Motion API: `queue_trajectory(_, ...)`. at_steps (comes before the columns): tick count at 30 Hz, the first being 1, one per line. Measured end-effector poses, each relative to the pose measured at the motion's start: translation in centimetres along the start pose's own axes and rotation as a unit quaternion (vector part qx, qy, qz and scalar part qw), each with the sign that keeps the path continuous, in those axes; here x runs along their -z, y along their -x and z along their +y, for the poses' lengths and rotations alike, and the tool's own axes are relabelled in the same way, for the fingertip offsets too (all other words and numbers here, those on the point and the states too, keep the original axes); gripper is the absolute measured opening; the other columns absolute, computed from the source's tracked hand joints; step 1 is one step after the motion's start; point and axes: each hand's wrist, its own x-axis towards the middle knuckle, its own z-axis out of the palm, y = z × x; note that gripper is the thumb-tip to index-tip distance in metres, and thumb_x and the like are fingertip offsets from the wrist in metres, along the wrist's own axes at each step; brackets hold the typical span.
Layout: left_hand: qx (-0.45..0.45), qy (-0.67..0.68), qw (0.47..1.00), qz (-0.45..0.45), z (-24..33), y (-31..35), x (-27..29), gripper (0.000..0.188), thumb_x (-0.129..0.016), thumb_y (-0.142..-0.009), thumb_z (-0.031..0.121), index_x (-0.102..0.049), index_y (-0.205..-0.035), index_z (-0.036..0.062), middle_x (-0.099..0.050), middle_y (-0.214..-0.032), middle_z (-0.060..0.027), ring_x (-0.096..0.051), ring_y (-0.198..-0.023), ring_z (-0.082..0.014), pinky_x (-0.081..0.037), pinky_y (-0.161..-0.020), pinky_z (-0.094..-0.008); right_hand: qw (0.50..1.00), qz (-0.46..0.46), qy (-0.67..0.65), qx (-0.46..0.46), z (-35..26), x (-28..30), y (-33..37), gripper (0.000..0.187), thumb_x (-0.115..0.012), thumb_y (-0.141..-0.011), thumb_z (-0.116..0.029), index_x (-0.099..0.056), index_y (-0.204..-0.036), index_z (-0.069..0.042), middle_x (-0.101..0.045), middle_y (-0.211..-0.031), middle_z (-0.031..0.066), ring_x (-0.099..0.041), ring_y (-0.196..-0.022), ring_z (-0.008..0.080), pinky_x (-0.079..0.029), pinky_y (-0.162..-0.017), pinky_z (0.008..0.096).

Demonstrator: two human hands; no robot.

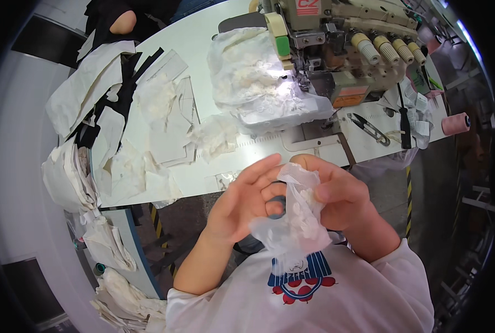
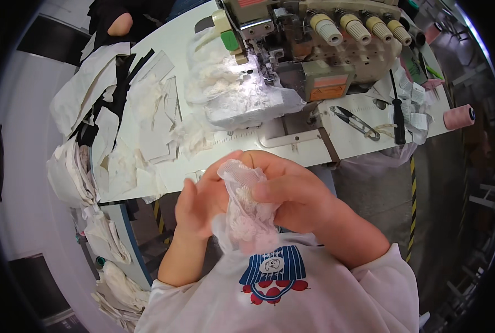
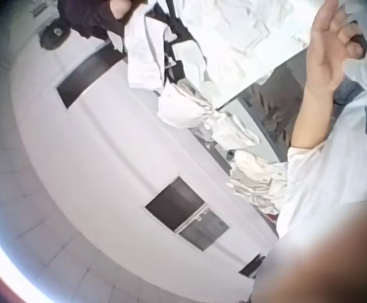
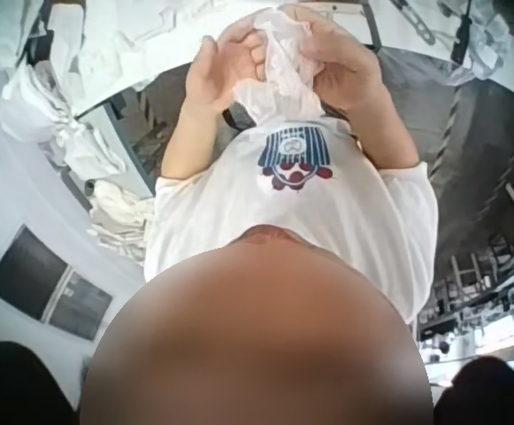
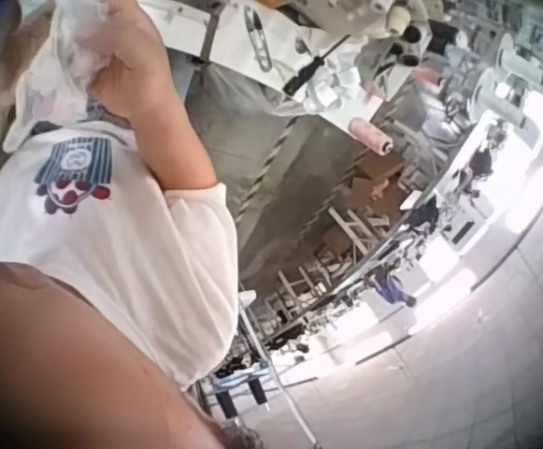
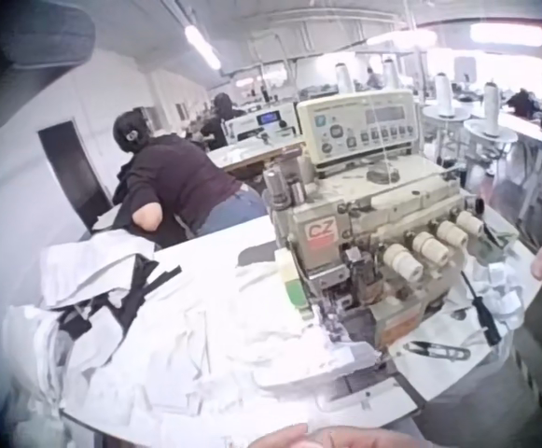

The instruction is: Sewing small pieces of white lace fabric using an industrial sewing machine.

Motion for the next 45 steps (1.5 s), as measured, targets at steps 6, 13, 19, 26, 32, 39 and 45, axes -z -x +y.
queue_trajectory(6,0.014,0.229,0.965,-0.127,-3.4,-0.4,0.4,0.070,-0.033,-0.097,0.055,-0.031,-0.142,0.0012,-0.044,-0.139,-0.0132,-0.044,-0.128,-0.0247,-0.037,-0.104,-0.0413,0.998,-0.028,0.005,-0.051,0.2,-0.4,-0.3,0.032,-0.063,-0.086,-0.020,-0.050,-0.109,-0.001,-0.058,-0.095,0.0055,-0.057,-0.082,0.0116,-0.046,-0.069,0.0260)
queue_trajectory(13,-0.098,0.041,0.988,0.113,0.0,1.0,-0.5,0.049,-0.065,-0.085,0.006,-0.043,-0.128,-0.0004,-0.057,-0.119,-0.0176,-0.058,-0.109,-0.0265,-0.047,-0.094,-0.0412,0.985,0.047,0.162,0.040,-0.2,0.5,1.0,0.016,-0.058,-0.093,-0.015,-0.051,-0.102,-0.004,-0.058,-0.088,0.0029,-0.054,-0.074,0.0065,-0.043,-0.062,0.0233)
queue_trajectory(19,-0.191,-0.194,0.936,0.225,2.3,1.8,-1.7,0.038,-0.068,-0.084,0.003,-0.051,-0.117,-0.0011,-0.064,-0.103,-0.0114,-0.064,-0.090,-0.0164,-0.052,-0.078,-0.0278,0.937,0.106,0.322,0.090,-0.4,0.3,1.1,0.016,-0.051,-0.098,-0.015,-0.052,-0.108,-0.002,-0.061,-0.096,0.0053,-0.058,-0.084,0.0083,-0.047,-0.073,0.0227)
queue_trajectory(26,-0.237,-0.372,0.858,0.264,3.2,1.5,-2.6,0.033,-0.067,-0.084,0.000,-0.052,-0.114,-0.0030,-0.065,-0.099,-0.0096,-0.062,-0.086,-0.0125,-0.051,-0.075,-0.0247,0.931,0.139,0.330,0.074,-0.1,0.2,1.1,0.029,-0.043,-0.101,-0.014,-0.052,-0.126,0.000,-0.063,-0.103,0.0068,-0.060,-0.092,0.0096,-0.049,-0.079,0.0241)
queue_trajectory(32,-0.233,-0.400,0.847,0.262,3.5,1.7,-3.1,0.033,-0.066,-0.086,-0.001,-0.052,-0.115,-0.0039,-0.064,-0.101,-0.0093,-0.062,-0.088,-0.0114,-0.050,-0.077,-0.0244,0.947,0.164,0.276,0.015,-0.1,0.5,1.3,0.034,-0.042,-0.102,-0.020,-0.052,-0.127,0.000,-0.063,-0.104,0.0062,-0.060,-0.091,0.0093,-0.050,-0.074,0.0236)
queue_trajectory(39,-0.232,-0.415,0.834,0.281,3.4,1.3,-3.1,0.032,-0.064,-0.087,0.001,-0.052,-0.116,-0.0036,-0.064,-0.102,-0.0080,-0.061,-0.088,-0.0104,-0.049,-0.078,-0.0236,0.964,0.152,0.219,0.018,-0.4,0.3,1.5,0.040,-0.040,-0.101,-0.023,-0.046,-0.130,0.004,-0.064,-0.107,0.0195,-0.065,-0.095,0.0214,-0.054,-0.077,0.0335)
queue_trajectory(45,-0.216,-0.430,0.824,0.298,3.6,0.8,-2.7,0.032,-0.065,-0.088,0.003,-0.052,-0.116,-0.0035,-0.064,-0.101,-0.0084,-0.060,-0.089,-0.0106,-0.049,-0.080,-0.0241,0.937,0.156,0.314,0.018,-0.7,0.6,1.2,0.032,-0.050,-0.097,-0.015,-0.054,-0.124,0.002,-0.067,-0.101,0.0094,-0.062,-0.089,0.0124,-0.050,-0.075,0.0246)
